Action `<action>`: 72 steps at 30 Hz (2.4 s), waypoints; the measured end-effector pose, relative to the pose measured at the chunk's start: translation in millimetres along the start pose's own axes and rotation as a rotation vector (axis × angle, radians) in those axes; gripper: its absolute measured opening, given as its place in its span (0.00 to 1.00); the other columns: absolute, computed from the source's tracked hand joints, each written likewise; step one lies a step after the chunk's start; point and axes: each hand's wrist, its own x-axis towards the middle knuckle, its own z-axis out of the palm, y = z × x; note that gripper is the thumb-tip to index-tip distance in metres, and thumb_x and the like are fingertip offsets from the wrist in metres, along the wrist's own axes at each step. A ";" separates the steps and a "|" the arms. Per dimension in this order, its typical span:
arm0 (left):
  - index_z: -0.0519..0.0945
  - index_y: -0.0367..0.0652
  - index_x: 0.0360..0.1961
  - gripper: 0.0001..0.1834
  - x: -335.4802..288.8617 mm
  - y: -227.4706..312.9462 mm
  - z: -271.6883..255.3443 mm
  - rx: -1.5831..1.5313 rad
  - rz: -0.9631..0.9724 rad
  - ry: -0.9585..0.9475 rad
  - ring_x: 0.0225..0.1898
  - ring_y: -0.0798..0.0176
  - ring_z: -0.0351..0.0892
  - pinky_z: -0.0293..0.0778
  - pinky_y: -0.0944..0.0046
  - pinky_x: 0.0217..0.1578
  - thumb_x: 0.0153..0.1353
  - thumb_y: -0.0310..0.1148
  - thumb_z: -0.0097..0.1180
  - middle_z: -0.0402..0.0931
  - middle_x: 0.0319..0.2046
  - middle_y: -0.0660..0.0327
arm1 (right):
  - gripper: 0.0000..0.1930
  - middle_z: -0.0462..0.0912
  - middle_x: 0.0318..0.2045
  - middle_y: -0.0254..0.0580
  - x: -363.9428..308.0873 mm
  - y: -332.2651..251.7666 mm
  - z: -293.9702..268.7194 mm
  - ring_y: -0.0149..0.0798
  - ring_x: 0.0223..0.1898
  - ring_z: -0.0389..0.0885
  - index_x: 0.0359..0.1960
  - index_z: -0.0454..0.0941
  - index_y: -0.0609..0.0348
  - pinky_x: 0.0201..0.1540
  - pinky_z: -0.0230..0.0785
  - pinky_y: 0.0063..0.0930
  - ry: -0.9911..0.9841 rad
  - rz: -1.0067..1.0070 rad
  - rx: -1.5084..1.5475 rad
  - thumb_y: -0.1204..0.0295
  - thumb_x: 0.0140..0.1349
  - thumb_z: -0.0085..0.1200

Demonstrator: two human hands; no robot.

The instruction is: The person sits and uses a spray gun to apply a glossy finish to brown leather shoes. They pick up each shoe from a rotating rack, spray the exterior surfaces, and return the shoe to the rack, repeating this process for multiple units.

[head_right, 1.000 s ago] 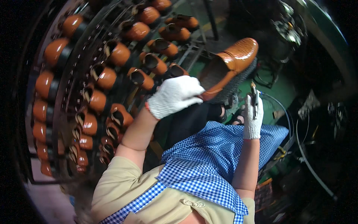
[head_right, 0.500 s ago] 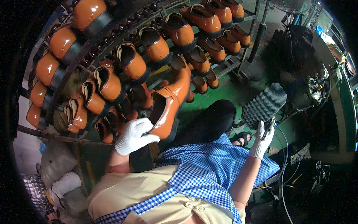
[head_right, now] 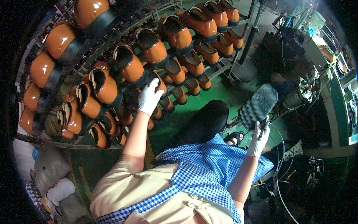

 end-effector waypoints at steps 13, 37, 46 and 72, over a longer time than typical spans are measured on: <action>0.82 0.35 0.48 0.21 -78.7 0.7 -93.1 0.195 -0.115 -0.151 0.51 0.36 0.82 0.78 0.44 0.52 0.67 0.44 0.65 0.82 0.48 0.42 | 0.34 0.81 0.60 0.45 -0.2 12.3 6.6 0.35 0.52 0.79 0.78 0.64 0.61 0.49 0.73 0.29 0.027 0.030 0.141 0.60 0.75 0.58; 0.83 0.35 0.47 0.17 7.8 289.7 11.6 -0.383 0.985 -0.603 0.38 0.50 0.83 0.78 0.55 0.40 0.59 0.27 0.73 0.80 0.37 0.50 | 0.17 0.79 0.34 0.41 -26.7 -13.9 1.4 0.34 0.33 0.78 0.56 0.78 0.63 0.38 0.74 0.31 -0.022 -0.006 0.047 0.65 0.73 0.60; 0.87 0.49 0.56 0.29 -16.4 263.5 -4.8 -0.241 1.065 -0.286 0.54 0.52 0.81 0.80 0.55 0.56 0.52 0.17 0.76 0.76 0.54 0.56 | 0.16 0.83 0.39 0.44 -38.6 11.3 -5.5 0.50 0.42 0.84 0.46 0.87 0.52 0.43 0.78 0.42 0.097 -0.400 -0.592 0.60 0.60 0.70; 0.89 0.46 0.53 0.29 0.8 263.4 1.4 -0.396 1.094 -0.326 0.47 0.58 0.84 0.81 0.63 0.46 0.49 0.12 0.75 0.81 0.46 0.59 | 0.08 0.83 0.32 0.42 -73.1 -60.8 -37.5 0.45 0.32 0.82 0.41 0.86 0.57 0.34 0.75 0.36 -0.001 -0.511 0.040 0.69 0.66 0.69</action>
